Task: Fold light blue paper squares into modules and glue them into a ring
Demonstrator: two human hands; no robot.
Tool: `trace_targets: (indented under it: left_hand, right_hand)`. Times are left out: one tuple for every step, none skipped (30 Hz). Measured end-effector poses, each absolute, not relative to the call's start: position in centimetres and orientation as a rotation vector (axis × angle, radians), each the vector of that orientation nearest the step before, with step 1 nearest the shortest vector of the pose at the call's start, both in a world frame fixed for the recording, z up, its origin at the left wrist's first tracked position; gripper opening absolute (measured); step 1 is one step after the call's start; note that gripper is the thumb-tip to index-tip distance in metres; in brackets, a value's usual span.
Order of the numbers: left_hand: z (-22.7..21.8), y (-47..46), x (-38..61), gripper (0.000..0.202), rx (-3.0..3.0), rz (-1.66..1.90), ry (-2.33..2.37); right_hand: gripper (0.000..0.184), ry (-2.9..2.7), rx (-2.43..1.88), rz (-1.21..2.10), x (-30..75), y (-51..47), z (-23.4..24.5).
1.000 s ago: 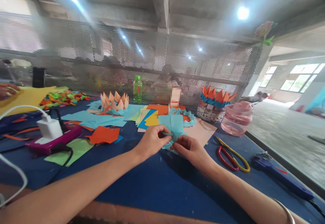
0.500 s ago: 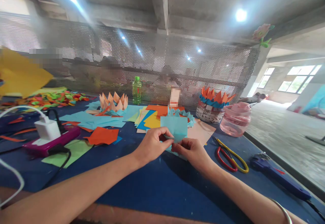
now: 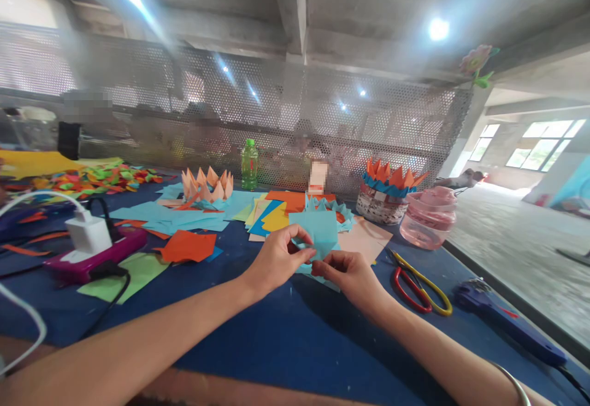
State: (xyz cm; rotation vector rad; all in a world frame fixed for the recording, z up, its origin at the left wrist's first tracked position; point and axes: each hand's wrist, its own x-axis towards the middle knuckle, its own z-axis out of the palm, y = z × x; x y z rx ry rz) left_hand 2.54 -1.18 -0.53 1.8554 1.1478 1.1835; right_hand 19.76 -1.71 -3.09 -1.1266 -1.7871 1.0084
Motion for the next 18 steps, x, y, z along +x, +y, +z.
trace_targets:
  left_hand:
    - [-0.53, -1.14, 2.53, 0.011, 1.852, 1.188, 1.143]
    - [-0.55, -1.1, 2.53, 0.011, 1.849, 1.189, 1.135]
    - [-0.58, -1.07, 2.53, 0.011, 1.845, 1.192, 1.128]
    - [-0.61, -1.03, 2.54, 0.013, 1.84, 1.194, 1.122]
    - [-0.64, -0.99, 2.55, 0.016, 1.833, 1.2, 1.117]
    - [-0.68, -0.95, 2.56, 0.02, 1.825, 1.209, 1.115]
    - [-0.7, -0.91, 2.57, 0.026, 1.815, 1.22, 1.11]
    - [-0.72, -0.88, 2.58, 0.032, 1.797, 1.233, 1.097]
    - [-0.74, -0.86, 2.6, 0.038, 1.771, 1.248, 1.071]
    - [-0.74, -0.84, 2.62, 0.045, 1.739, 1.26, 1.031]
    - [-0.75, -0.83, 2.65, 0.051, 1.704, 1.27, 0.988]
    - [-0.74, -0.83, 2.68, 0.058, 1.67, 1.281, 0.949]
    - [-0.74, -0.84, 2.72, 0.064, 1.638, 1.292, 0.918]
    - [-0.73, -0.85, 2.76, 0.07, 1.614, 1.302, 0.898]
    - [-0.71, -0.86, 2.79, 0.076, 1.592, 1.305, 0.89]
    - [-0.69, -0.86, 2.82, 0.081, 1.567, 1.3, 0.888]
    - [-0.66, -0.85, 2.82, 0.086, 1.534, 1.292, 0.889]
    - [-0.63, -0.83, 2.81, 0.09, 1.492, 1.286, 0.891]
  right_hand:
    - [0.038, -1.788, -1.123, 1.01, 19.75, -1.71, -3.11]
    - [0.038, -1.787, -1.123, 1.011, 19.74, -1.71, -3.12]
    - [0.038, -1.787, -1.124, 1.012, 19.72, -1.72, -3.12]
    - [0.038, -1.788, -1.126, 1.01, 19.71, -1.75, -3.11]
    - [0.038, -1.79, -1.126, 1.008, 19.69, -1.78, -3.08]
    - [0.038, -1.791, -1.125, 1.008, 19.68, -1.83, -3.04]
    - [0.038, -1.793, -1.124, 1.01, 19.67, -1.88, -2.98]
    - [0.038, -1.793, -1.124, 1.013, 19.65, -1.94, -2.91]
    - [0.038, -1.792, -1.127, 1.018, 19.64, -2.0, -2.85]
    - [0.038, -1.789, -1.132, 1.022, 19.63, -2.05, -2.79]
    - [0.038, -1.786, -1.134, 1.028, 19.62, -2.08, -2.76]
    - [0.038, -1.784, -1.133, 1.03, 19.61, -2.1, -2.75]
    - [0.038, -1.781, -1.129, 1.032, 19.6, -2.09, -2.76]
    - [0.038, -1.779, -1.124, 1.032, 19.59, -2.07, -2.78]
    - [0.038, -1.778, -1.119, 1.028, 19.58, -2.04, -2.82]
    - [0.037, -1.778, -1.118, 1.022, 19.57, -2.01, -2.84]
    - [0.037, -1.778, -1.122, 1.012, 19.56, -1.99, -2.85]
    - [0.037, -1.774, -1.132, 0.998, 19.55, -1.97, -2.84]
